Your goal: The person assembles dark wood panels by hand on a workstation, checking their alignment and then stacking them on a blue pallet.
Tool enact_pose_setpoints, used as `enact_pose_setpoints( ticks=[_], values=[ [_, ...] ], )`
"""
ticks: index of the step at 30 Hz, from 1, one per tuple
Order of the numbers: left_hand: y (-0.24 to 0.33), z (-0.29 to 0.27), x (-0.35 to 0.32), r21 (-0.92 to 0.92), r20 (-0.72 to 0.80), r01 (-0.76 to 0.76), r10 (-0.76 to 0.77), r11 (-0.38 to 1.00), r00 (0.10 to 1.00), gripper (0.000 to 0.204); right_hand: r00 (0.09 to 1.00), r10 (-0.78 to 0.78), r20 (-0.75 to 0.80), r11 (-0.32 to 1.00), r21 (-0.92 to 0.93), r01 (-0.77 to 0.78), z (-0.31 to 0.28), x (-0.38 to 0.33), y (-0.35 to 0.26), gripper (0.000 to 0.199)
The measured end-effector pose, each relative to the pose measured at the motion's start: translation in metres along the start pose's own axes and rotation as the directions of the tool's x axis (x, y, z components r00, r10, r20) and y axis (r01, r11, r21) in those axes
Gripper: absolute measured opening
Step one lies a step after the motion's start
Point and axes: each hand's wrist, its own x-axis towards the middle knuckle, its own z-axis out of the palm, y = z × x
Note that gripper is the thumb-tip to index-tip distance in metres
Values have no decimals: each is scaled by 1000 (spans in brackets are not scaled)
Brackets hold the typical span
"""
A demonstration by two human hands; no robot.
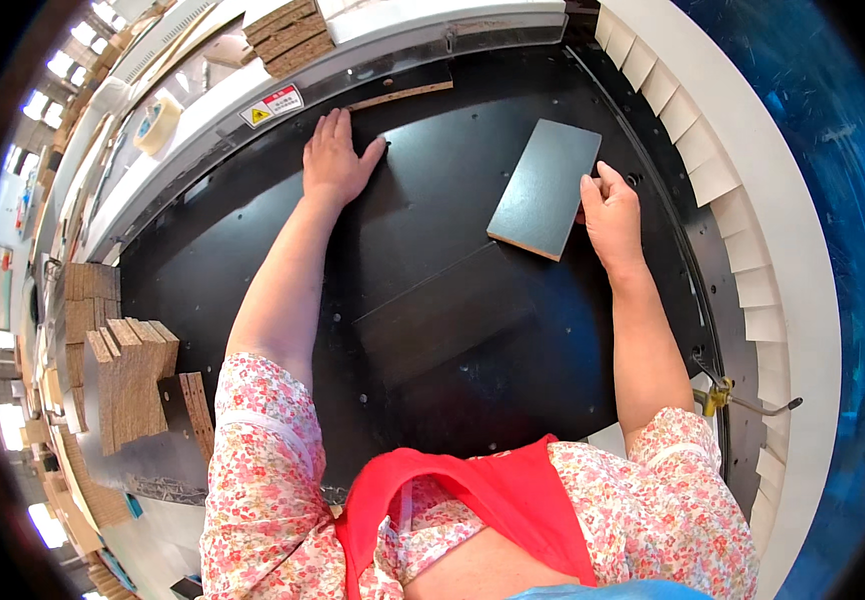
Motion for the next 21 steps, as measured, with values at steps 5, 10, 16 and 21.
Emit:
enact_pose_setpoints(
  ticks=[5,10,16,21],
  values=[
    [19,-14,1,69,98,68,-75,995,992,76,940,-333,-82,790,-569,230,-7,0,7,24],
    [20,-18,10,49,-90,-331,334,942,938,64,755,-640,142,608,-507,611,-1,12,27,24],
    [14,14,22,48,-96,-114,118,992,988,74,808,-551,211,613,-554,563,6,7,20,28],
    [24,2,14,80,-67,-107,113,991,991,74,824,-507,253,597,-586,547,-3,8,20,29]
  ],
)
